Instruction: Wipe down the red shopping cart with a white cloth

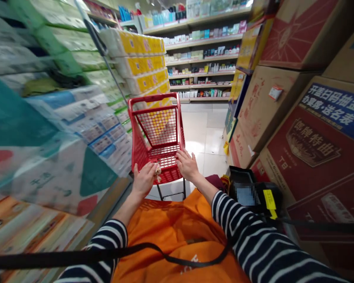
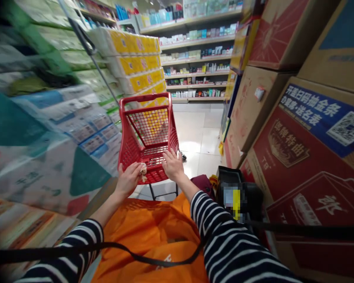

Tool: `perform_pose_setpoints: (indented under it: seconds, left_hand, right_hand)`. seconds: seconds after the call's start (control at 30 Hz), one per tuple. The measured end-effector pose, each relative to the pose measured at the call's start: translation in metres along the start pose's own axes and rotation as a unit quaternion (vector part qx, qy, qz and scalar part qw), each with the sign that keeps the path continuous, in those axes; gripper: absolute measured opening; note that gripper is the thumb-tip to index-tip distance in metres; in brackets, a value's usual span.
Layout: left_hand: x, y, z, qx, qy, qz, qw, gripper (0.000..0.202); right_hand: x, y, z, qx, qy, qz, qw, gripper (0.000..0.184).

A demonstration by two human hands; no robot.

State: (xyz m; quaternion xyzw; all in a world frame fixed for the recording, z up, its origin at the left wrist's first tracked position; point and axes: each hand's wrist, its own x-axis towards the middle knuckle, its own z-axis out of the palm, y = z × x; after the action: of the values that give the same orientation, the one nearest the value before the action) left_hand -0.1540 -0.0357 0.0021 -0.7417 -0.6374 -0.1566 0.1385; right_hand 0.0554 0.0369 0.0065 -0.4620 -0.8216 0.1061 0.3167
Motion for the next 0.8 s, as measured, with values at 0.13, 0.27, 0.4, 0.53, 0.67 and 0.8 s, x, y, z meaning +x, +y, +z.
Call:
perform_pose_setpoints:
  seconds: [0.13, 0.27, 0.4, 0.53, 0.67, 0.8]
  left_hand:
    - [-0.02, -0.024, -0.007, 0.019, 0.02, -0.063, 0.998, 0.042]
    - [-0.004, 0.013, 0.004, -0.011, 0.026, -0.026, 0.999, 0.042]
    - [0.01, 0.034, 0.009, -0.02, 0.025, 0.021, 0.999, 0.04]
    - [-0.006, 0.001, 0.0, -0.001, 0.016, -0.013, 1.0, 0.04]
    - [-0.013, -0.012, -0.004, 0.009, 0.024, -0.052, 0.998, 0.042]
    - [0.004, 0.021, 0.003, -0.018, 0.024, -0.006, 1.0, 0.043]
  right_hand:
    - [-0.006, -0.002, 0.001, -0.032, 0.007, -0.005, 0.999, 0.041]
    - [-0.016, -0.011, 0.005, -0.08, 0.018, -0.057, 0.995, 0.042]
    - [-0.019, -0.021, 0.007, -0.104, 0.008, -0.092, 0.99, 0.042]
    - [-0.018, -0.027, 0.007, -0.099, 0.001, -0.084, 0.992, 0.043]
    - [-0.018, -0.034, 0.011, -0.08, 0.015, -0.092, 0.992, 0.043]
    - [-0.018, -0.041, 0.016, -0.063, 0.023, -0.104, 0.992, 0.042]
